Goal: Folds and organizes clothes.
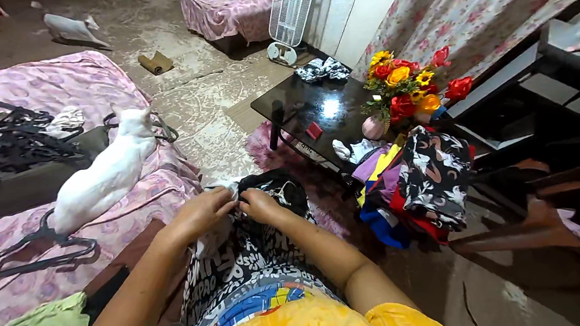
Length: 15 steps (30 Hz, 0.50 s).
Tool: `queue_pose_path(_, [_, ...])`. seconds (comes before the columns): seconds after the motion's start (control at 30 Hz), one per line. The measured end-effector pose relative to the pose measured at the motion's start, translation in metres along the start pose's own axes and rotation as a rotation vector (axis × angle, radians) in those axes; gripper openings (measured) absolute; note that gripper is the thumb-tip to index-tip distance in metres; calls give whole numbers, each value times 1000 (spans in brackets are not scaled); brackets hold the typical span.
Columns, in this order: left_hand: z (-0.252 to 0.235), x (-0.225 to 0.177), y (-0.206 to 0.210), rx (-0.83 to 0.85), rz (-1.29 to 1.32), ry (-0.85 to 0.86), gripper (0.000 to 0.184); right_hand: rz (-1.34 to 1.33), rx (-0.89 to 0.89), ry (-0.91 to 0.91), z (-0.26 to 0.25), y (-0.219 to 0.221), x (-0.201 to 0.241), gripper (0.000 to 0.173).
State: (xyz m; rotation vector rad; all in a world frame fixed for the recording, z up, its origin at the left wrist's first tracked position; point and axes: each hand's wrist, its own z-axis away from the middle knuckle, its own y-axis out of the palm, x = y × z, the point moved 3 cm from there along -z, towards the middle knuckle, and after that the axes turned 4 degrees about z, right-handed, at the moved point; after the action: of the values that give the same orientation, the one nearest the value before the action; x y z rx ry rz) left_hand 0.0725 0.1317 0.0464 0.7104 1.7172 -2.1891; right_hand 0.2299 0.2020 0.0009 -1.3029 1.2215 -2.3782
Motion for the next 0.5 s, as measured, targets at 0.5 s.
queue_pose_path(0.5, [-55, 7, -56, -445, 385, 122, 38, -397, -234, -76, -11, -48, -19, 33])
